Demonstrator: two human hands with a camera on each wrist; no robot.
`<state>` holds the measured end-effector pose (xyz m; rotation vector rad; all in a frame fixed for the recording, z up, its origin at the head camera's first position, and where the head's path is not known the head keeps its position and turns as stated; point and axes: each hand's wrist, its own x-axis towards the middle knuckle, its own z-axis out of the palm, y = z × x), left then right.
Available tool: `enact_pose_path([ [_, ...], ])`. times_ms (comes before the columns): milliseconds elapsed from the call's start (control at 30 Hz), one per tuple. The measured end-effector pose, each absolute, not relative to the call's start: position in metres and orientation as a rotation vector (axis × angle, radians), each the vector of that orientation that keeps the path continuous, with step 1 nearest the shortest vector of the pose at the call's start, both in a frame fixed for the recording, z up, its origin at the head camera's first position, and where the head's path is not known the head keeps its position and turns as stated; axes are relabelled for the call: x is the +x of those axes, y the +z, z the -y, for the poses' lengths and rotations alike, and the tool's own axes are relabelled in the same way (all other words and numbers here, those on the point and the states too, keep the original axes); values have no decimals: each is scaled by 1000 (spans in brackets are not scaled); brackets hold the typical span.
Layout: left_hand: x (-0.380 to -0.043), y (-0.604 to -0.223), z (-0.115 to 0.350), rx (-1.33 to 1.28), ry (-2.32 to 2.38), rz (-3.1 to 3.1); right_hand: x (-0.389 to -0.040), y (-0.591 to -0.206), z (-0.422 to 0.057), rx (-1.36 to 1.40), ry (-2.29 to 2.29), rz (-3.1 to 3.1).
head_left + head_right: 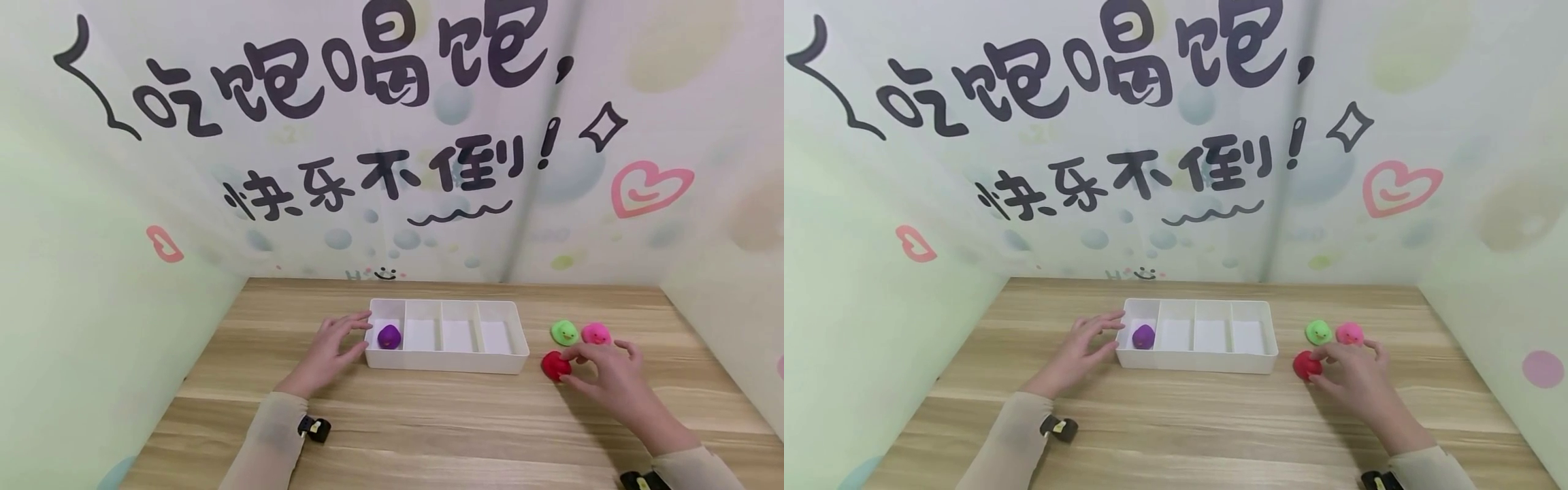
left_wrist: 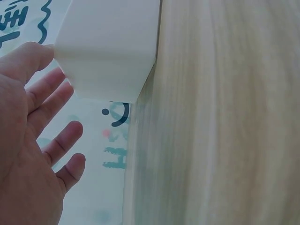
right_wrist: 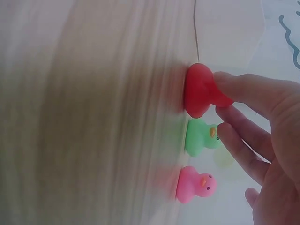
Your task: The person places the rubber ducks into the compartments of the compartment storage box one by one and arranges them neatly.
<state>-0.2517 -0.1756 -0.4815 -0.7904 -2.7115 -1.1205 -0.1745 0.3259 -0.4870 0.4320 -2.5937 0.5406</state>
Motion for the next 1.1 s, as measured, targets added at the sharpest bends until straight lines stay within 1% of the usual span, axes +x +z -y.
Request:
enact_pose_path([
  [500, -253, -483, 175, -803, -1122, 2716, -171, -483, -325, 419, 576, 2550],
  [1100, -252, -483, 176, -787, -1147, 2712, -181, -453, -306, 488, 543, 2390],
])
